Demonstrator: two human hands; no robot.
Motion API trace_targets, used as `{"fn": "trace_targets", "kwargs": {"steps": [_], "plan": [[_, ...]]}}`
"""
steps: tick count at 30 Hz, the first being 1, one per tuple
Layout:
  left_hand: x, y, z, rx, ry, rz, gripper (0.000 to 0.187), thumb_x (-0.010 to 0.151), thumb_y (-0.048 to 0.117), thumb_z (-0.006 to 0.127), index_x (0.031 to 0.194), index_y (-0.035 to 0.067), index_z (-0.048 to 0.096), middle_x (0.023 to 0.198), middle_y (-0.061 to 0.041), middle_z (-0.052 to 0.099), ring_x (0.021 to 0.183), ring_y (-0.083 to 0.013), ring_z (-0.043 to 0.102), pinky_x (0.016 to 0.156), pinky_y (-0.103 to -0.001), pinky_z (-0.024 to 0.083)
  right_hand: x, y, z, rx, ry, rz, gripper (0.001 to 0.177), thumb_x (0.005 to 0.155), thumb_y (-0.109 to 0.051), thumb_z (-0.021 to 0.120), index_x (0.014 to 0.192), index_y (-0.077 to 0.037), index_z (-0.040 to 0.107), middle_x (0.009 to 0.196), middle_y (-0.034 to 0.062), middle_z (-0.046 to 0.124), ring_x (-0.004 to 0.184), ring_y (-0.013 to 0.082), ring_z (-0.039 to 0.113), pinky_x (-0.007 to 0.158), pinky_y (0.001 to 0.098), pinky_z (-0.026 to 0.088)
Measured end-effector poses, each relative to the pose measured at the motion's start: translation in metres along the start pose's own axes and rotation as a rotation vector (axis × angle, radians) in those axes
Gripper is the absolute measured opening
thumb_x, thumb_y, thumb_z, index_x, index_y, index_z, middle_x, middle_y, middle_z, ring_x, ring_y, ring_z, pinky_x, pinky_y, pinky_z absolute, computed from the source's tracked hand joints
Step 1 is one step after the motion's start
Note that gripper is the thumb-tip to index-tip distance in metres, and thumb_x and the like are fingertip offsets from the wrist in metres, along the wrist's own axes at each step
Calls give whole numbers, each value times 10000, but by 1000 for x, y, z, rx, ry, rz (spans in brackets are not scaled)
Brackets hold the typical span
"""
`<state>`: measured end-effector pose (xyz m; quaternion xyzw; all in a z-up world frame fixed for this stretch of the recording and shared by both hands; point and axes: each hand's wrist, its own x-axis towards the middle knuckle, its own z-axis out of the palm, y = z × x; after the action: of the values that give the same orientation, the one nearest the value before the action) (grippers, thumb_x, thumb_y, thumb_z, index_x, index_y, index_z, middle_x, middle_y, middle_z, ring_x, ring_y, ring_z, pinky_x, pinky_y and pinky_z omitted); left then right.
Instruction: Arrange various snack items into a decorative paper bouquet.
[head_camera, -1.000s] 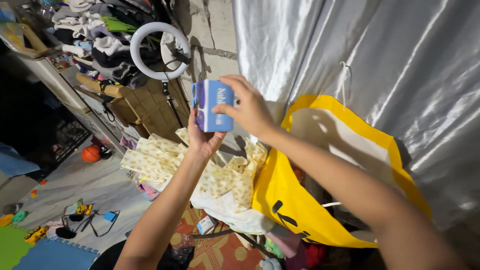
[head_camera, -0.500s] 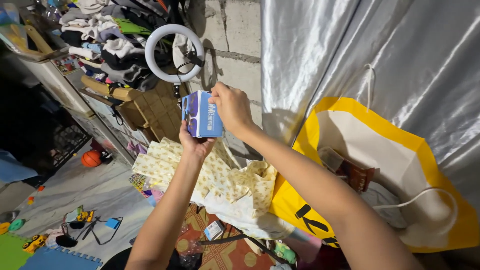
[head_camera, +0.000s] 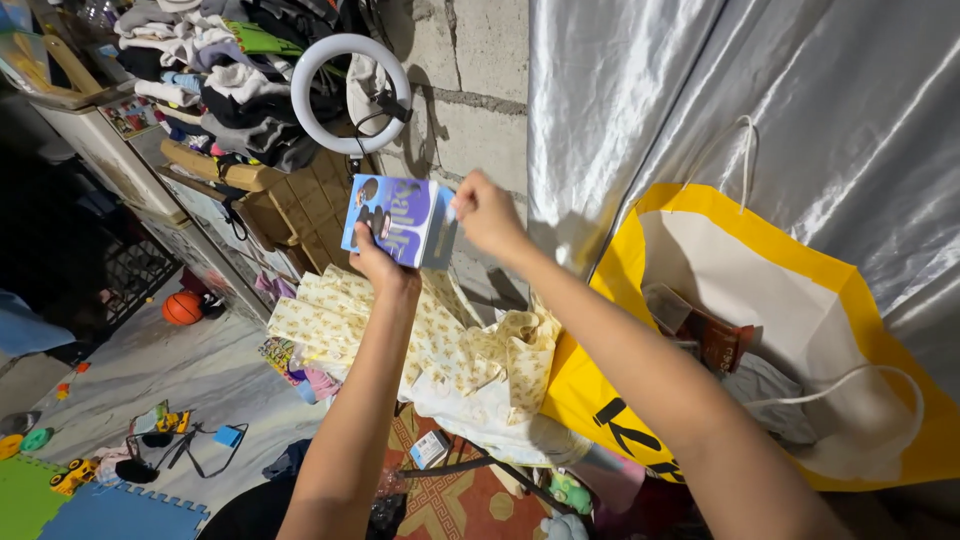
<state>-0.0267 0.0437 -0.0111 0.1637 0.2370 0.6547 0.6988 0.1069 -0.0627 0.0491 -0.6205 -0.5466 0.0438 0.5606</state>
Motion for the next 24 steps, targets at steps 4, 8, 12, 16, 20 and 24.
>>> {"fn": "trace_targets", "kwargs": {"steps": [4,8,12,16,20,24], "plan": [[9,-8,-2,-40,-179,-294,507,976,507,390,1279,144,572,1172,-55,698,1007,-258,707,760,-480,628,-1,9,-11,225,-113,105,224,915,-111,691,1088,-33,572,960,47,701,798,149,614,713,321,535],[4,-25,4,-57,-184,-188,486,1025,480,411,1314,119,560,1220,-88,706,1090,-287,706,834,-470,633,0,28,-10,304,-78,5,513,699,-120,906,1105,-24,607,954,41,698,803,106,594,711,248,510],[-6,-37,13,-176,-89,-153,451,1065,474,398,1352,145,511,1318,-80,666,1200,-293,684,949,-500,632,4,44,-7,445,-102,197,420,668,-152,933,973,-2,686,865,55,705,767,110,634,678,258,522],[5,-53,10,-188,-191,-278,602,1032,555,323,1356,122,586,1255,-88,683,1127,-274,682,900,-476,609,-1,39,-10,523,-116,259,329,722,-189,906,905,-12,698,813,45,707,729,108,638,658,263,518],[0,-57,13,-159,-228,-258,590,1028,547,321,1348,136,598,1297,-94,688,1153,-284,697,943,-478,611,1,42,-21,421,-191,273,292,798,-232,874,889,-7,711,807,21,676,729,112,602,664,279,494],[29,-82,1,-161,-194,-267,599,985,580,391,1380,161,554,1267,-65,679,1071,-250,703,811,-441,628,-4,54,-15,280,-238,232,275,885,-303,765,937,-33,751,828,47,751,765,133,670,701,295,526]]}}
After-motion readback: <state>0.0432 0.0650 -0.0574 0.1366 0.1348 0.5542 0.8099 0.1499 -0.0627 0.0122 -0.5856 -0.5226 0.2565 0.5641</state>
